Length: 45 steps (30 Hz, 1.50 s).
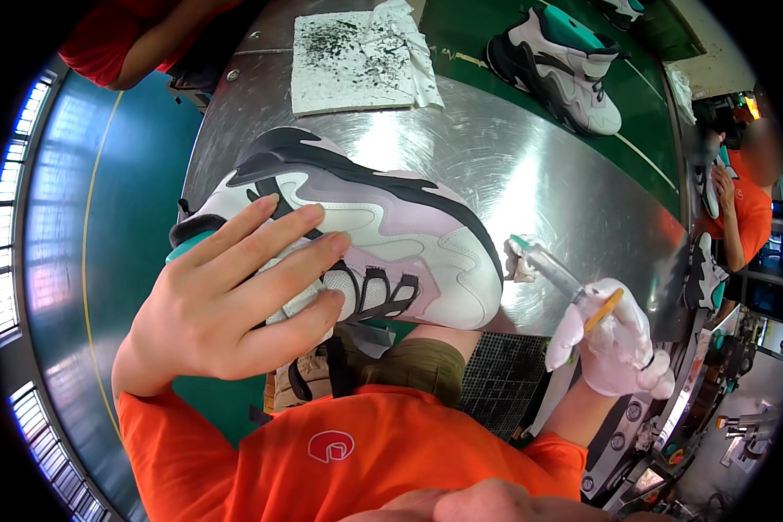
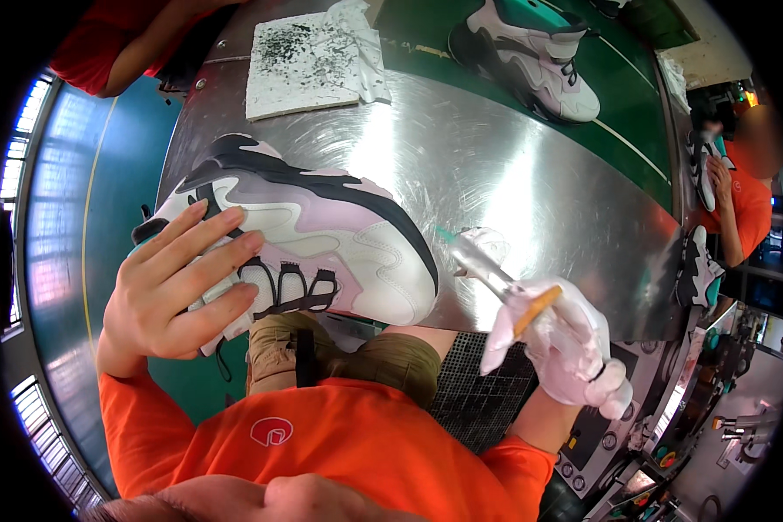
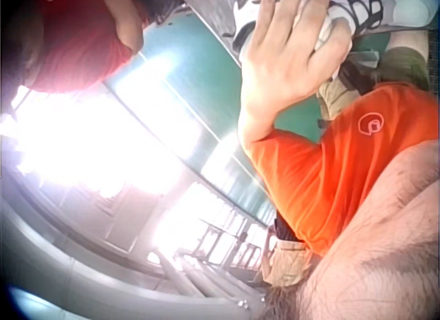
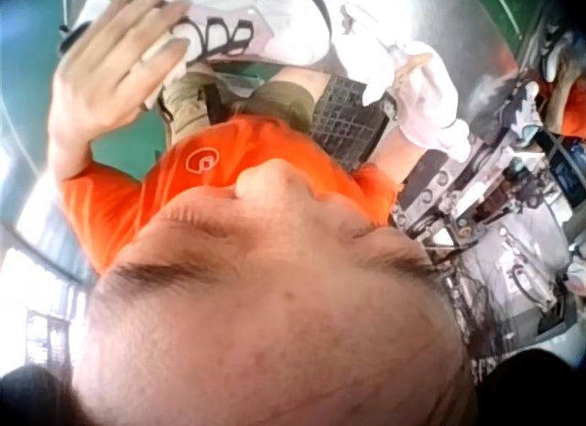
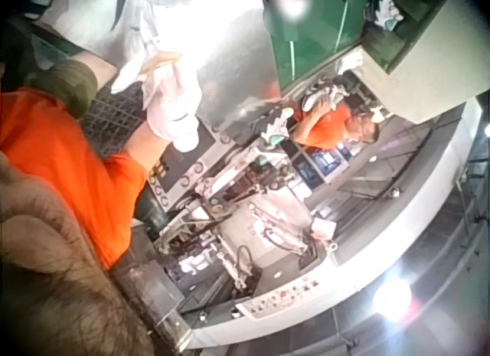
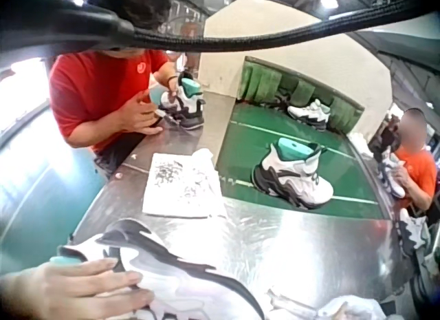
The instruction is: The person uses a syringe to apply a teal-colored adhesive to the seams of a white and pink sneaker. They hold the shoe with one hand and carefully dispense the glue along the edges of the sole and upper. The person rotates the shoe to access different areas and places it on a metal table alongside other similar sneakers.
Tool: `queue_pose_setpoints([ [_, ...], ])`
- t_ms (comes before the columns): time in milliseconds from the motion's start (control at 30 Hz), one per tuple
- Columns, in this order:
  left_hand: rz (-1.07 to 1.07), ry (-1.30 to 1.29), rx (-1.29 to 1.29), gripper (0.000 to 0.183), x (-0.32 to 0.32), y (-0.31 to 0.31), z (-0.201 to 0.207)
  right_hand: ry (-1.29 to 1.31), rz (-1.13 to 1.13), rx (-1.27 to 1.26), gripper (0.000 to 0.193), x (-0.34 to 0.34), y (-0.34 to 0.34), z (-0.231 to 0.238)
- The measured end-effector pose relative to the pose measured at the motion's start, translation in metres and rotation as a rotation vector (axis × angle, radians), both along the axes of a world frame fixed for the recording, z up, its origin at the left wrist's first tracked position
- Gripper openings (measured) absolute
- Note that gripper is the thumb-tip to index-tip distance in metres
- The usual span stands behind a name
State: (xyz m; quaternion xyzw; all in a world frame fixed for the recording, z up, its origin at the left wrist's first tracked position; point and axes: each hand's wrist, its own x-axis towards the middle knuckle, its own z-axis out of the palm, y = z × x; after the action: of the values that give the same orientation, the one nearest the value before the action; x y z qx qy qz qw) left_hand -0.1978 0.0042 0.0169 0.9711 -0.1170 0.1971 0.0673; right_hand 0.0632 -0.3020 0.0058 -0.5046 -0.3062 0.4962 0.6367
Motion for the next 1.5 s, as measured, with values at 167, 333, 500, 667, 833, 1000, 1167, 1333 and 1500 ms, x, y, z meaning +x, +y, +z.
queue_pose_setpoints([
  [167, -0.012, -0.007, -0.009, 0.018, 0.002, 0.002, -0.001, -0.085, 0.048, 0.525, 0.082, 0.007, 0.020, -0.057],
  [333, -0.018, 0.002, -0.006, 0.017, 0.001, 0.004, -0.001, -0.151, 0.075, 0.349, 0.101, 0.004, 0.042, -0.040],
  [500, -0.027, 0.007, 0.000, 0.015, 0.002, 0.005, -0.001, -0.064, 0.081, -0.004, 0.119, -0.004, 0.050, -0.010],
  [667, -0.008, 0.018, -0.012, 0.015, 0.002, 0.002, 0.000, 0.005, 0.172, 0.113, 0.122, 0.009, 0.048, -0.017],
  [833, 0.001, 0.025, 0.003, 0.018, 0.003, 0.000, 0.000, 0.021, 0.116, 0.063, 0.121, 0.008, 0.035, -0.012],
  [1000, -0.019, 0.069, -0.010, 0.020, 0.003, 0.000, 0.005, 0.080, 0.141, 0.057, 0.122, 0.006, 0.028, -0.007],
  [1167, 0.039, 0.042, -0.014, 0.016, 0.005, -0.005, 0.010, 0.131, 0.210, 0.320, 0.117, 0.015, 0.031, -0.024],
  [1333, -0.022, 0.095, -0.018, 0.025, -0.001, 0.000, 0.008, 0.159, 0.053, 0.367, 0.095, -0.003, 0.058, -0.008],
  [1500, -0.036, 0.071, -0.024, 0.024, -0.002, 0.001, 0.006, 0.112, -0.051, 0.405, 0.089, -0.021, 0.113, -0.009],
])
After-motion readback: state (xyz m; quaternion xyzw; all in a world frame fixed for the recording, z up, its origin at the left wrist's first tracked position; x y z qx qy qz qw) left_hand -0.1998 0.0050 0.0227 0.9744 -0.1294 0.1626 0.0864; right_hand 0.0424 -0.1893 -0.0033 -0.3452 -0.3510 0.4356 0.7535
